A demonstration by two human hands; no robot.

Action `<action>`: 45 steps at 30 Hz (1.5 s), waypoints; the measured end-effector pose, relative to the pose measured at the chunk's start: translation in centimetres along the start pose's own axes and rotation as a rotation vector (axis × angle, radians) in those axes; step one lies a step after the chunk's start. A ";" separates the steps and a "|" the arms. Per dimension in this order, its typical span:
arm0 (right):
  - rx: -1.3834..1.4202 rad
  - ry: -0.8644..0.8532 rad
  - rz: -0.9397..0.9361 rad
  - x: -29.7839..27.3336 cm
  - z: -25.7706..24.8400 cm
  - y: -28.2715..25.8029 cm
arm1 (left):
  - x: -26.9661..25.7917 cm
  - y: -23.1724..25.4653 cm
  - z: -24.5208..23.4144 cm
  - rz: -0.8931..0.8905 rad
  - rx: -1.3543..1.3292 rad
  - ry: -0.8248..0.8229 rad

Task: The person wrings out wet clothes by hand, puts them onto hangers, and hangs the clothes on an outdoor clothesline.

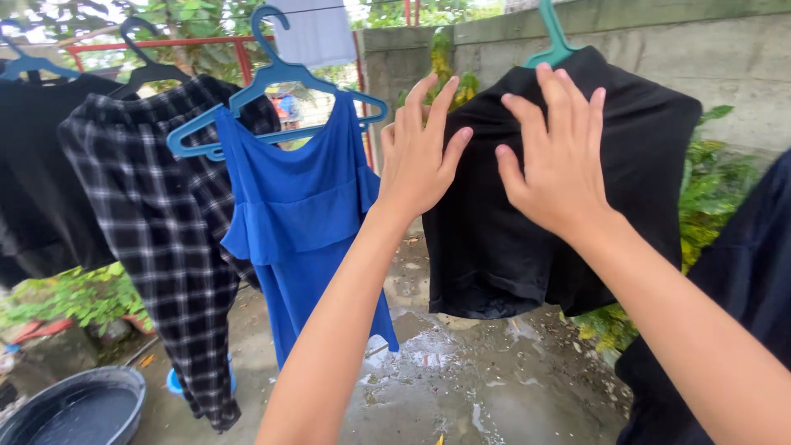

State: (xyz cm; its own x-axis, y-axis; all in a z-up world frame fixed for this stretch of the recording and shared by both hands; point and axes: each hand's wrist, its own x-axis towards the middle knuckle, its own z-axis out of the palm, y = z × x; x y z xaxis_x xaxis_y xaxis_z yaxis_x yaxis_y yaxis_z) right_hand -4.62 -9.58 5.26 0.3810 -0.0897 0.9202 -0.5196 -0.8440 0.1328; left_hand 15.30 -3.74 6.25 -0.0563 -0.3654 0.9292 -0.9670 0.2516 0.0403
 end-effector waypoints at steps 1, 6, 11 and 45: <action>-0.016 0.030 -0.028 0.1 0.2 -0.9 | -0.2 -0.2 -0.9 0.027 0.025 0.028; 0.092 0.033 -0.171 1.5 2.0 -5.5 | -2.0 -4.5 -4.3 -0.017 0.233 0.069; 0.277 -0.003 -0.288 3.7 5.5 -9.4 | -4.0 -11.2 -8.8 -0.071 0.404 0.121; 0.077 -0.007 -0.051 11.7 19.8 -16.6 | -2.6 -24.6 -6.5 -0.137 -0.037 0.059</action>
State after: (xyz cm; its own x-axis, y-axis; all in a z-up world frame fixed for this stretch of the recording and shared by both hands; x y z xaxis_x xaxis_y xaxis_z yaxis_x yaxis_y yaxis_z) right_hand 23.61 -7.05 6.58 0.4109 -0.0493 0.9103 -0.4392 -0.8857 0.1503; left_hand 40.83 -3.12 5.21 0.0914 -0.3459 0.9338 -0.9547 0.2362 0.1810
